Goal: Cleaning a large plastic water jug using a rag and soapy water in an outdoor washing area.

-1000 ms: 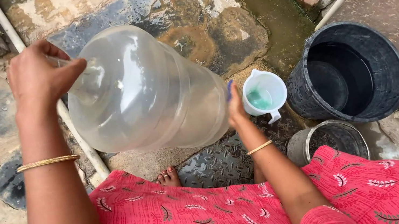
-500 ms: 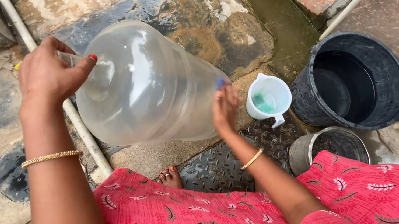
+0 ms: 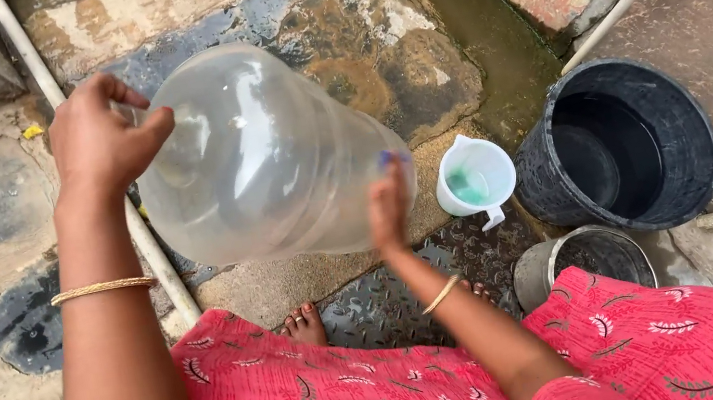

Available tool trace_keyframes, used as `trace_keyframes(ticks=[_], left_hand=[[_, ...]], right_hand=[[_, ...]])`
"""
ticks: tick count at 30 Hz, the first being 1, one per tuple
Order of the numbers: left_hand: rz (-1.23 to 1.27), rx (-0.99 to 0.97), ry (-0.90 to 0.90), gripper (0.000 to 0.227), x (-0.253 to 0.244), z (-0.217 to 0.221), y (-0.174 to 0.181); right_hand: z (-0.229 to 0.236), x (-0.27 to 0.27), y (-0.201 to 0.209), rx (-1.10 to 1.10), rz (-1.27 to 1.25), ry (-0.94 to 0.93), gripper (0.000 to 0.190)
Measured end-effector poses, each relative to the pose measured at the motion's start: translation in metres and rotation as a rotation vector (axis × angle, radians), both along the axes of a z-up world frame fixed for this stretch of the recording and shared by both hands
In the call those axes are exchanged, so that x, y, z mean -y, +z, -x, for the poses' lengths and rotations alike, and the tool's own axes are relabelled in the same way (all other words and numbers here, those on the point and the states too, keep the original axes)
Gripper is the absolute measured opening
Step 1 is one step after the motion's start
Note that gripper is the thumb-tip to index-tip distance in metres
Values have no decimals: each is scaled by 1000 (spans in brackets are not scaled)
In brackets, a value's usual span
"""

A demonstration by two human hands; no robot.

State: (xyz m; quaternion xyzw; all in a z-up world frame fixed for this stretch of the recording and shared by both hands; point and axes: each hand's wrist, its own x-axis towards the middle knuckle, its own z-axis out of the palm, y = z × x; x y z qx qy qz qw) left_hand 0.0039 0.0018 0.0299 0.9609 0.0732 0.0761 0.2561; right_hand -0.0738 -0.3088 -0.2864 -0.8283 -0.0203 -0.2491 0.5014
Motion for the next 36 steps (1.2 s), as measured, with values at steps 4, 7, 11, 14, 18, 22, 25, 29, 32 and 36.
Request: trace_keyframes(ticks=[4,7,11,14,18,22,25,29,32,36], left_hand=[[-52,-7,-15,28,4,-1,-2],[-77,11,-31,29,11,-2,-3],[-71,59,-66,29,-1,-2,-6],[-14,10,-88,32,-7,5,-4],[39,-26,-77,36,-20,4,-6],[-31,-46,-40,34,-8,0,-3],[-61,-16,-75,35,-1,2,3],[32,-111,-69,32,5,4,12],[21,-80,-68,33,3,4,7],[-10,-38,-48,31,0,-3,-6]], right_hand=[[-30,22,11,-433,-351,-49,80],[-16,-20,98,-169,-570,132,73],[27,-64,214,1,-355,271,68],[9,-44,146,12,-183,143,69],[-35,58,-41,-478,-371,-114,74],[-44,46,-73,-711,-469,-132,72],[-32,-12,-26,-273,-177,-167,77],[10,-51,108,-297,-279,46,79],[-13,-4,7,-455,-328,-63,74],[-19,57,-65,-848,-781,-304,76]])
